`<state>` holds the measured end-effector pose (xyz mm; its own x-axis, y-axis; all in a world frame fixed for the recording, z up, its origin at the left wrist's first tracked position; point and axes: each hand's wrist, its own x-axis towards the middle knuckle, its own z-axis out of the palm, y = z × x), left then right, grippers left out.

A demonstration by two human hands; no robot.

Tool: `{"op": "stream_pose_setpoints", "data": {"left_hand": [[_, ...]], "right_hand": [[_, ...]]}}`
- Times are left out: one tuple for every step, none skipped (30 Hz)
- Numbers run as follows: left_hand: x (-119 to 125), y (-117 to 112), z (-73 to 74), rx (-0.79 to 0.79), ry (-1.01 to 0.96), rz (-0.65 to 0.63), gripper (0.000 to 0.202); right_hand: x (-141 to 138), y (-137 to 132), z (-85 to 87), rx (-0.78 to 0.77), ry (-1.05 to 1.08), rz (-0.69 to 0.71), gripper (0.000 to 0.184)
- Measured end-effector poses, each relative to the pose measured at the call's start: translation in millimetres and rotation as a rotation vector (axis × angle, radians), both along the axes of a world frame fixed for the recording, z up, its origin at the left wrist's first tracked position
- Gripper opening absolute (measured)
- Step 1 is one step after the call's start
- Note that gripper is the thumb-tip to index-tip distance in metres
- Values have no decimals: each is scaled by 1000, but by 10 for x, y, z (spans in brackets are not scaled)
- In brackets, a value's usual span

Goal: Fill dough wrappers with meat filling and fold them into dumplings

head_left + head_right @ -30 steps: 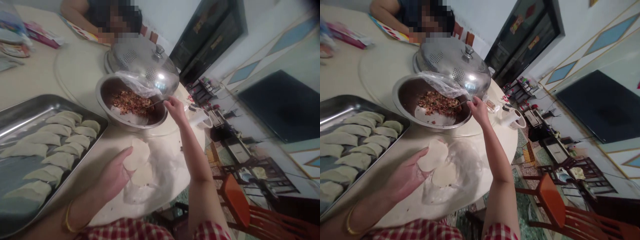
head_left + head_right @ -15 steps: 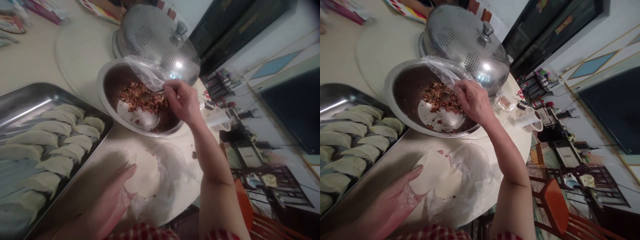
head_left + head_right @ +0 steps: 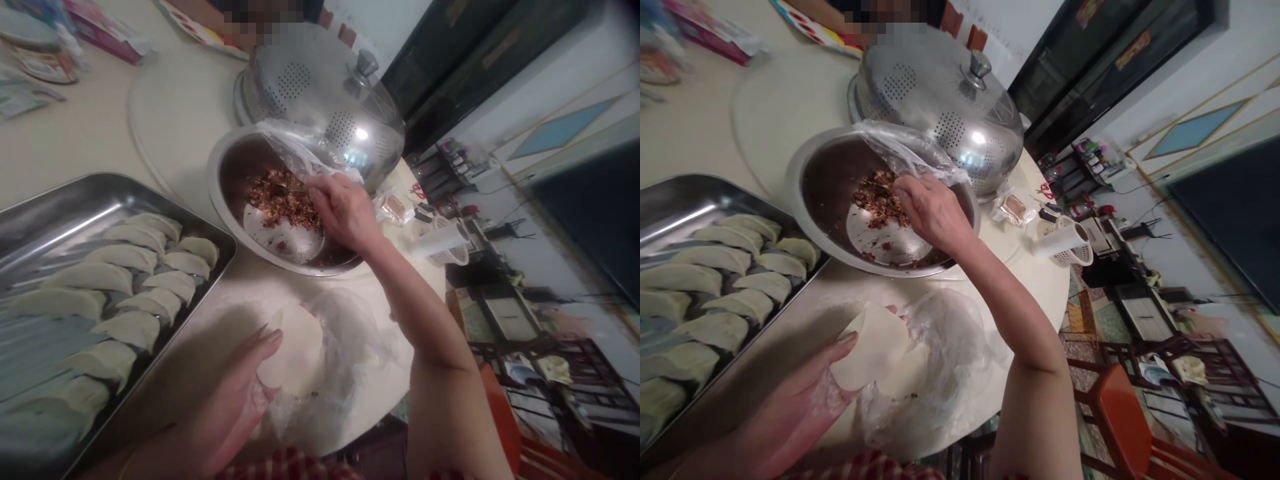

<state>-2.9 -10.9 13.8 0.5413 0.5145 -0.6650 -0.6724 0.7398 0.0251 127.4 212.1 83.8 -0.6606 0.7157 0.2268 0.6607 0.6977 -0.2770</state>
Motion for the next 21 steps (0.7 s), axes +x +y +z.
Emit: {"op": "stream_pose_setpoints", "data": {"left_hand": [[1,13,26,-33,-1,4,71],[1,24,49,-58,-4,10,74],[1,34,68,-70,-12,13,77],[0,42,81,-80,-26,8,78],[-1,47,89,-88,-42,2,79],[-2,49,91,-84,-52,1,79],[-3,50,88,-80,-52,1,77],[-4,48,81,-76,-46,-1,74],[-5,44,71,-69,-35,-2,71],[-6,39,59,-65,-20,-8,68],[-6,33,48,-61,-13,-16,66],[-5,27,39,-56,-18,-27,66],[-4,22,33,-47,-30,-33,67],[-2,17,31,-37,-41,-32,68],[1,14,32,-34,-48,-28,69],[3,13,37,-33,-52,-21,70],[6,13,43,-33,-52,-14,70],[8,15,49,-33,-54,-11,71],[9,16,53,-31,-59,-10,72],[9,17,55,-30,-64,-12,73],[8,16,52,-25,-69,-14,74]], "right_hand": [[9,-12,-9,5,-3,3,22],[16,-25,-20,9,-8,11,22],[21,-39,-33,13,-13,19,23],[22,-55,-46,15,-21,25,23],[21,-70,-59,13,-34,29,23],[18,-85,-68,7,-53,29,23],[14,-98,-73,-1,-77,28,23],[10,-107,-72,-10,-100,25,23],[8,-110,-66,-15,-115,26,24],[9,-109,-55,-10,-118,31,25],[13,-102,-41,7,-104,40,26],[20,-93,-26,31,-81,50,27],[28,-83,-13,55,-58,58,28],[37,-73,-5,71,-47,63,29],[45,-65,-2,76,-54,62,28],[51,-61,-4,70,-78,58,28],[53,-60,-11,58,-113,53,27],[52,-63,-21,42,-149,48,27],[49,-67,-30,27,-176,44,28],[45,-73,-37,16,-192,39,28],[41,-79,-40,9,-199,35,29]]}}
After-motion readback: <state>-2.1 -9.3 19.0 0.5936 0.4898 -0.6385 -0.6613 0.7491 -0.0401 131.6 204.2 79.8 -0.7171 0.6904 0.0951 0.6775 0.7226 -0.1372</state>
